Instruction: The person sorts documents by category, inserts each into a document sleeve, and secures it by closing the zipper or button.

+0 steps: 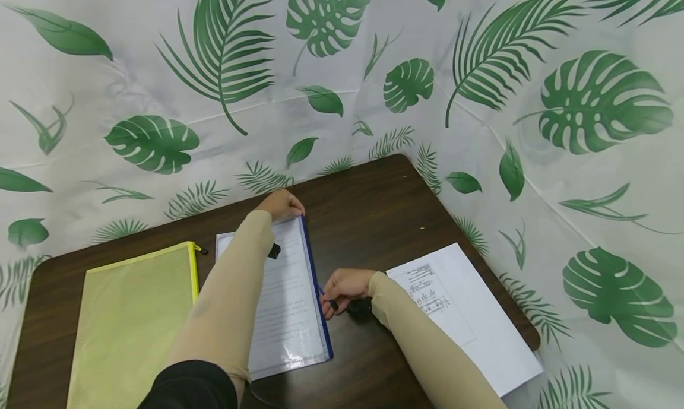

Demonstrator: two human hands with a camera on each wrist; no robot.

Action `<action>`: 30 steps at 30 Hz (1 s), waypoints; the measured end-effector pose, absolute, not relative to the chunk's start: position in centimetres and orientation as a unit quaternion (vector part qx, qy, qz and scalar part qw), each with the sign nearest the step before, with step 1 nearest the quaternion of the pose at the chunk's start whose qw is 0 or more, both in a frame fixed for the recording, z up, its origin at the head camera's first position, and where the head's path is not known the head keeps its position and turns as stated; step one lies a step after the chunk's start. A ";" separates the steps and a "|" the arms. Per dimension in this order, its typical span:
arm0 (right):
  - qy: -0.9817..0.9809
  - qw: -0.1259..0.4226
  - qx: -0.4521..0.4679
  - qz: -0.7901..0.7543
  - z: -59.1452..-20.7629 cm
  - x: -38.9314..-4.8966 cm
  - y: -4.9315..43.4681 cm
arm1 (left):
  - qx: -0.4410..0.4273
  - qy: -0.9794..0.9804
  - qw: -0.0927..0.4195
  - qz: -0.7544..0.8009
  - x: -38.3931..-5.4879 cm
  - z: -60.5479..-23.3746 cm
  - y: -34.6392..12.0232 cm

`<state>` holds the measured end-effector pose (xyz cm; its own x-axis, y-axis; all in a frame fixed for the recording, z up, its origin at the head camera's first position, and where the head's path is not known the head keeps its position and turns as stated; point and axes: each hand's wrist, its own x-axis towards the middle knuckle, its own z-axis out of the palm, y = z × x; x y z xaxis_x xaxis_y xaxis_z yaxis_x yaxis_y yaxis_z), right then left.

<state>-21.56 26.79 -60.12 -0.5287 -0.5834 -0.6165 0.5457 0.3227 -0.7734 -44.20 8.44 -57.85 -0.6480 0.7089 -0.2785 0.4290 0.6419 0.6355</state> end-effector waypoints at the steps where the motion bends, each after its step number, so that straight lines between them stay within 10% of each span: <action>1: 0.654 0.485 -0.015 -0.580 -60.1 -21.4 26.8 | 0.329 0.867 0.262 0.267 -44.2 -57.8 8.4; 30: 0.695 0.459 -0.040 -0.552 -59.7 -17.2 27.4 | 0.321 0.864 0.274 0.273 -44.0 -58.5 9.1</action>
